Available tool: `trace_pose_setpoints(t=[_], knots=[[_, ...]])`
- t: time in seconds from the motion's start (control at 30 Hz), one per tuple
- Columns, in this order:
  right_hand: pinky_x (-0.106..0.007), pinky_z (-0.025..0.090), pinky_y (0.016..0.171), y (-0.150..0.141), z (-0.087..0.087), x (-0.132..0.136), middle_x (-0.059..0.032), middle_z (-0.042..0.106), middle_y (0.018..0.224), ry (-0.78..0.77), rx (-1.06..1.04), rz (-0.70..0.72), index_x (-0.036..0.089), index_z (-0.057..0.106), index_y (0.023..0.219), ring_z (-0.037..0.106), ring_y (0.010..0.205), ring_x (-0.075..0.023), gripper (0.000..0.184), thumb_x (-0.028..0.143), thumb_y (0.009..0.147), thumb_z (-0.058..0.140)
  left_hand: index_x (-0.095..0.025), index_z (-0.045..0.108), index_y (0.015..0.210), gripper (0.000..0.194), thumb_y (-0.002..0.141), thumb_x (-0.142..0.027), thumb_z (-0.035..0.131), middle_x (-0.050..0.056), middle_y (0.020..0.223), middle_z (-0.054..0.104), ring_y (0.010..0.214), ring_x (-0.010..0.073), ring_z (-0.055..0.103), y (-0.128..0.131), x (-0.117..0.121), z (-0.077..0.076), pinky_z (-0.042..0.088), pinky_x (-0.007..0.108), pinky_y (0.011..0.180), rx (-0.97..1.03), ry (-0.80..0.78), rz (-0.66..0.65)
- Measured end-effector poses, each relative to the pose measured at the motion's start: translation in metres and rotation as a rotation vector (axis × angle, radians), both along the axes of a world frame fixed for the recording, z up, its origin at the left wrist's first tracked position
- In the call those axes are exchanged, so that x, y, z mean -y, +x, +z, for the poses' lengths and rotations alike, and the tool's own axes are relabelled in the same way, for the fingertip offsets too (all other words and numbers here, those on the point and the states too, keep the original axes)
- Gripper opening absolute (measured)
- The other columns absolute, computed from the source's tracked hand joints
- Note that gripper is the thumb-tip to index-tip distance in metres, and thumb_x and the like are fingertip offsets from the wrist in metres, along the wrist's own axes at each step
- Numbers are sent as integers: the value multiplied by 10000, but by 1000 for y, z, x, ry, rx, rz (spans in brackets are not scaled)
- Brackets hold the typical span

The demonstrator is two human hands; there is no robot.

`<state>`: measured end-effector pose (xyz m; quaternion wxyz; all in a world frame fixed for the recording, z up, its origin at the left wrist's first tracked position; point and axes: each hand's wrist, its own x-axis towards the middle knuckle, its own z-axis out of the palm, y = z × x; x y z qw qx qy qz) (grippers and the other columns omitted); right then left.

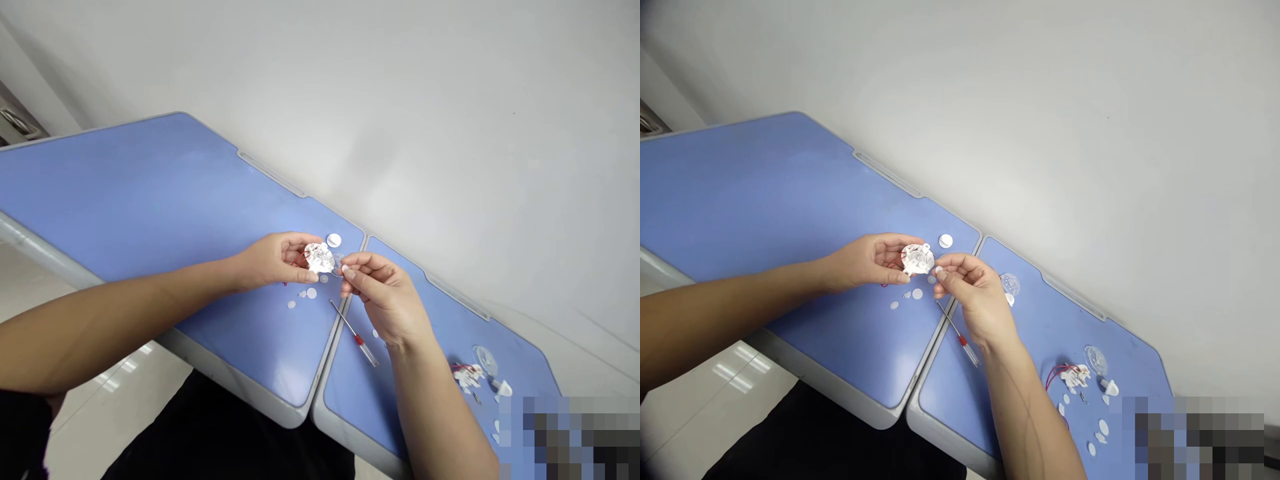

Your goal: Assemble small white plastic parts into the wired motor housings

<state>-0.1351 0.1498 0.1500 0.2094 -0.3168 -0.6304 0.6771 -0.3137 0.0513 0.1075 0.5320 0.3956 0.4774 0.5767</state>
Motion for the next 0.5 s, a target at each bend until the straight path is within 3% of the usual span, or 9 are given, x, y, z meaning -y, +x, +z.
trace_pose_setpoints(t=[0.13,0.33,0.5], knots=[[-285,503,595,-1,-1,4,15,671,718,136,-2,-24,222,716,827,586,568,-107,156,299,699,763,-144,573,1221,639,627,-140,810,115,1107,698,966,195,677,0,0,-2,553,346,864,17,10,6],[-301,490,644,-2,-6,14,16,650,702,647,51,-124,256,703,891,625,657,-147,130,193,788,652,-157,590,1196,606,629,-138,802,99,1102,702,972,196,680,2,-1,-1,541,352,885,29,39,-27],[-301,482,639,-2,-9,16,10,671,752,850,37,-110,274,702,848,603,664,-152,168,135,789,627,-148,577,1200,630,614,-134,810,99,1096,702,971,190,679,2,-1,-2,535,338,880,30,35,-19]])
